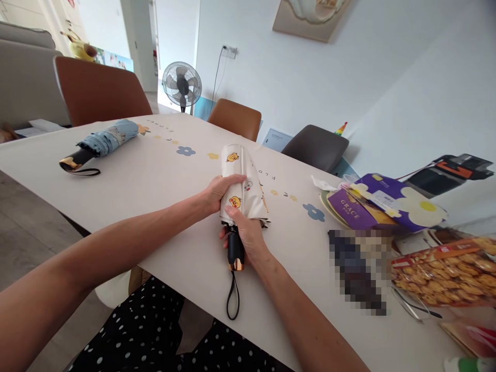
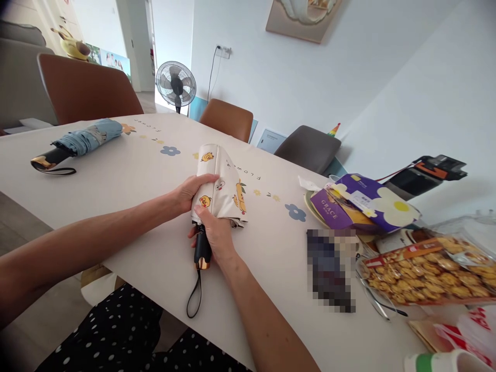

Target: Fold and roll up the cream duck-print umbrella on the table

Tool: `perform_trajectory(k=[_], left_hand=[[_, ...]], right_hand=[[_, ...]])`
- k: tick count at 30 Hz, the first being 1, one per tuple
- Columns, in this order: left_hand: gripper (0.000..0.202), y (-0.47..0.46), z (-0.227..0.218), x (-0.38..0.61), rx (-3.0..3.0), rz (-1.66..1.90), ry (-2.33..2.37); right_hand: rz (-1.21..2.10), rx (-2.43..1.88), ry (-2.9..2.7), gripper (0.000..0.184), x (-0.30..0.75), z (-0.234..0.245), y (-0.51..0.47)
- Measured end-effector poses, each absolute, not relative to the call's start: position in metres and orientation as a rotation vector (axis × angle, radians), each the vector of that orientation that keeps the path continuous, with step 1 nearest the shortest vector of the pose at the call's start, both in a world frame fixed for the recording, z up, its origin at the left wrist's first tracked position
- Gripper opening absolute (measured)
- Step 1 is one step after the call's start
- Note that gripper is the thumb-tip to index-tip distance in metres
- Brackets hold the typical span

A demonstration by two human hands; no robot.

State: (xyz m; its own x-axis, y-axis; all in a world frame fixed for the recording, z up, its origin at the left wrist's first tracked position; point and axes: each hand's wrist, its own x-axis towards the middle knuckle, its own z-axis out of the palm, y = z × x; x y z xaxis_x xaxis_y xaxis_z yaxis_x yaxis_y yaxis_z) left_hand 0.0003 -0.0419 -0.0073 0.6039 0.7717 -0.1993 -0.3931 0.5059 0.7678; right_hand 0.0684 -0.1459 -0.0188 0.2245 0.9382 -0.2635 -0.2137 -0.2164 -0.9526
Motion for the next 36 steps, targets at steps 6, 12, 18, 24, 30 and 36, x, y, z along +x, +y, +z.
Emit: perform_trajectory(k=[6,12,18,24,30,36], left_hand=[[0.041,-0.040,-0.007,0.000,0.701,0.722,0.569],[0.043,-0.023,-0.003,-0.010,0.688,0.818,0.621],[0.041,-0.001,-0.004,-0.020,0.619,0.943,0.718],[0.040,-0.001,-0.002,-0.021,0.630,0.963,0.724],[0.040,0.005,-0.003,-0.023,0.647,0.975,0.759],[0.041,0.019,-0.009,-0.030,0.636,1.079,0.849]], right_hand=[[1.257,-1.439,-0.807,0.028,0.069,-0.014,-0.148],[1.330,-1.383,-0.880,0.031,0.067,-0.019,-0.151],[1.440,-1.397,-0.921,0.032,0.066,-0.017,-0.152],[1.433,-1.433,-0.920,0.034,0.067,-0.013,-0.152],[1.446,-1.415,-0.938,0.033,0.066,-0.005,-0.153],[1.464,-1.420,-0.906,0.036,0.065,0.000,-0.155]])
